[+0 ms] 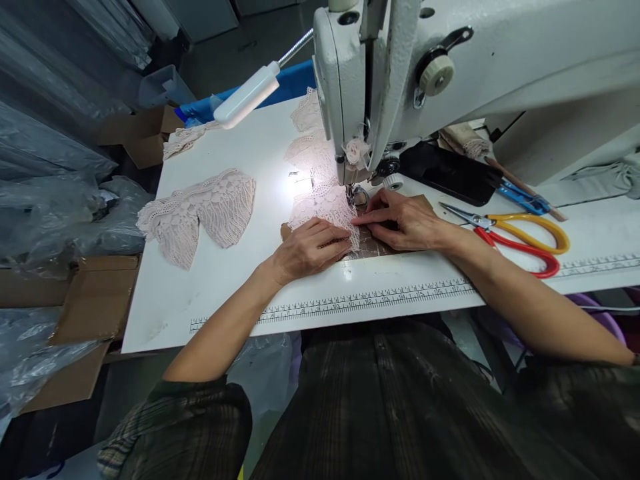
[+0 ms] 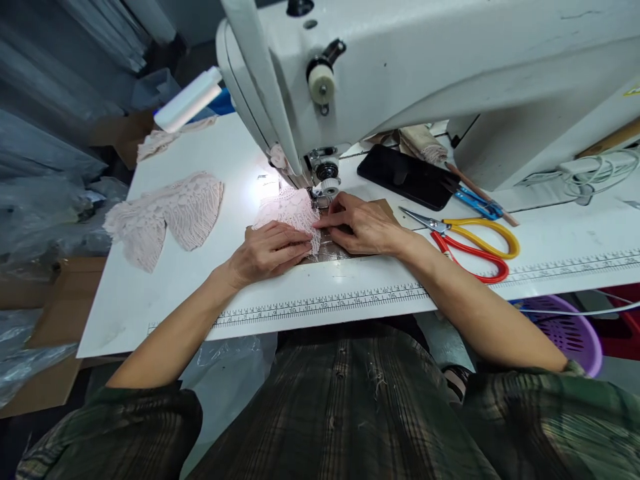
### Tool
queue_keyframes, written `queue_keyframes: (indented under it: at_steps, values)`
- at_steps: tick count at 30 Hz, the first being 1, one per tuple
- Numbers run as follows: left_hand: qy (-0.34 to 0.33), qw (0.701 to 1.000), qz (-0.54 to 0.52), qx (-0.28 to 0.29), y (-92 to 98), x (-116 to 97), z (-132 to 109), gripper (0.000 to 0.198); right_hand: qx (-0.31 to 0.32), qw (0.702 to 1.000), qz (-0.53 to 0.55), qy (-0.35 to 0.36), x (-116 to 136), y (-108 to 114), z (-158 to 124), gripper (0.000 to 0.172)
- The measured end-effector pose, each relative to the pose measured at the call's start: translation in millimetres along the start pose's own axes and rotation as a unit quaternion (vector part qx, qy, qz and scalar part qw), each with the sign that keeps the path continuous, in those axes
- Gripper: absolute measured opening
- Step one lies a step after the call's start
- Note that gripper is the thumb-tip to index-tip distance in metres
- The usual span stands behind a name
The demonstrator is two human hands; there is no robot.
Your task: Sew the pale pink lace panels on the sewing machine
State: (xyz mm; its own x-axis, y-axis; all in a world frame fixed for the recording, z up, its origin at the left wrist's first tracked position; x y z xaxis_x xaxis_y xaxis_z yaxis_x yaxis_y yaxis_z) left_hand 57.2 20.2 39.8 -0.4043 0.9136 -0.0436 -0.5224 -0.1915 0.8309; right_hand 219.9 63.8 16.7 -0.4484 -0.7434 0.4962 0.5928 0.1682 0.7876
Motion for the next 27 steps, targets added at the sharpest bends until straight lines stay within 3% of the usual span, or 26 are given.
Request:
queue_keyframes:
  at_steps: [5, 12, 16, 27]
  values:
    - [0.014, 0.999, -0.031, 0.000, 1.0, 2.9, 2.0, 0.007, 0.004, 0.999, -0.036, 0.035, 6.8, 1.1, 1.0, 0.035]
    - [0.047, 0.984, -0.109, 0.130, -9.4, 20.2, 16.2, 0.020, 0.011, 0.996, -0.082, 0.032, 12.1, -1.8, -2.3, 0.035]
    - [0.061, 0.985, -0.121, 0.111, -5.1, 23.0, 16.1, 0.020, 0.020, 0.995, -0.095, 0.034, 13.6, -3.0, -2.8, 0.035]
    - [0.090, 0.994, -0.028, 0.055, -13.0, 22.4, 8.2, 0.017, 0.041, 0.987, -0.151, -0.034, 4.2, -8.6, 3.1, 0.042]
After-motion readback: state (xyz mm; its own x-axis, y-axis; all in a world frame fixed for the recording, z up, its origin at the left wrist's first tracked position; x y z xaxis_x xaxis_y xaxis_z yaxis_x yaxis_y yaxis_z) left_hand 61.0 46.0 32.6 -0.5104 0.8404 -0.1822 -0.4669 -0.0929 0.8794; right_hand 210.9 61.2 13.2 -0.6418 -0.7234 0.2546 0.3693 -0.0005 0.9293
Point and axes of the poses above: each hand's wrist, its own z-axis towards the middle knuckle, its own y-axis out of the back of the hand, x = y × z, the point moved 7 cm from there along z, towards the middle knuckle, and after that the axes turned 10 degrees about y, right-handed, at the moved point
